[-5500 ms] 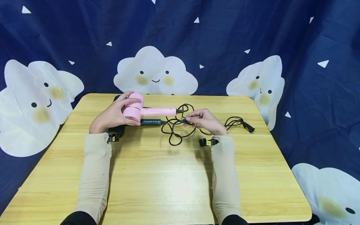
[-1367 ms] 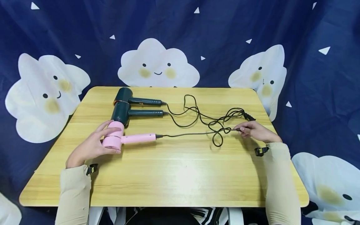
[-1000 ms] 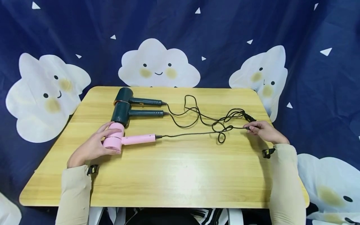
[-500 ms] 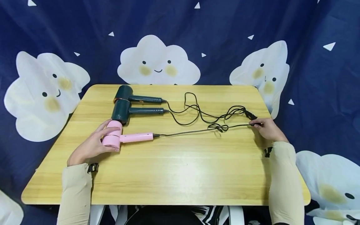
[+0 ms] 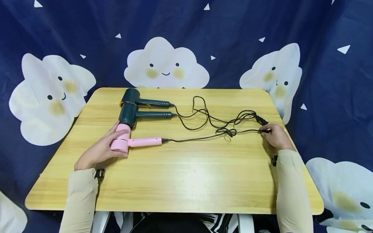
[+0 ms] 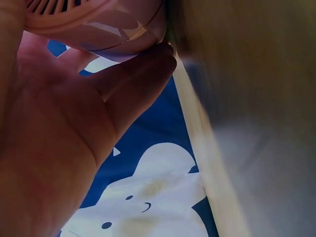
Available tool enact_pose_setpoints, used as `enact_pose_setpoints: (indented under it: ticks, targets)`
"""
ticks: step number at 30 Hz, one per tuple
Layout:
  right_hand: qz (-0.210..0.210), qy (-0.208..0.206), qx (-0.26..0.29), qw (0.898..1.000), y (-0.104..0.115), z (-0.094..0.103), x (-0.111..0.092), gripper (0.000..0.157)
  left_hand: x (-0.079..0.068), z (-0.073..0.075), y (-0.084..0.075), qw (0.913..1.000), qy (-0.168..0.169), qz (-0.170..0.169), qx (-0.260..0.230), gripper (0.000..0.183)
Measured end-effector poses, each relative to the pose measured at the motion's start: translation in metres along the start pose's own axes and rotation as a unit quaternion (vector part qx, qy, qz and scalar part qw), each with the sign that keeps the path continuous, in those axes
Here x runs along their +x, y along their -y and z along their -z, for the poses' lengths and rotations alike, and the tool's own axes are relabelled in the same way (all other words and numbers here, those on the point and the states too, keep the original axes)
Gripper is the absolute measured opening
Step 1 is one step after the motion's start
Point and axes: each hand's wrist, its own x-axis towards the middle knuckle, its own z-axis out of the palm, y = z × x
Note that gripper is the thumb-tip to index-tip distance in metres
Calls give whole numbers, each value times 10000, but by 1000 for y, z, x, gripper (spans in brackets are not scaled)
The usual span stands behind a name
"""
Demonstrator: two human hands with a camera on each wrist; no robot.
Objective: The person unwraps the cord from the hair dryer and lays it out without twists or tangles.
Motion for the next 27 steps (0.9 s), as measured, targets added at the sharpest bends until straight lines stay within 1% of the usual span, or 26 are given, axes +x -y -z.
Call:
enact_pose_setpoints:
  ticks: [5, 9, 11, 13, 17, 19, 21, 23, 24, 26, 27]
  targets:
    - [-141, 112, -35, 9998, 1, -2, -2, 20, 2, -1, -2, 9998, 33, 29, 175, 110]
    - [-273, 231, -23, 9994, 3, -2, 0, 23, 4, -2, -2, 9997, -26, 56, 256, 114]
    - [-353, 322, -1, 9989, 3, -2, 1, 26, 4, -2, -2, 9996, -45, 122, 264, 117]
    - [-411, 432, 36, 9982, 4, -2, 2, 32, 3, -2, -3, 9994, -15, 213, 278, 120]
    - [-534, 738, 145, 9957, 10, 0, 1, 50, -2, -1, -7, 9987, 49, 417, 292, 126]
    - [-585, 899, 88, 9942, 14, 3, 1, 58, -4, 1, -9, 9985, 19, 467, 293, 126]
    - [-593, 999, 10, 9932, 19, 5, 0, 62, -7, 5, -13, 9984, -62, 461, 310, 124]
    - [-550, 978, -60, 9937, 25, 8, 1, 62, -8, 12, -17, 9983, -161, 419, 368, 118]
    - [-495, 893, -69, 9948, 29, 9, 1, 59, -8, 16, -19, 9982, -250, 366, 411, 113]
    - [-372, 622, -37, 9974, 37, 13, 3, 55, -8, 26, -25, 9973, -424, 295, 528, 103]
    - [-286, 422, -21, 9987, 42, 15, 4, 53, -7, 32, -28, 9967, -531, 225, 569, 98]
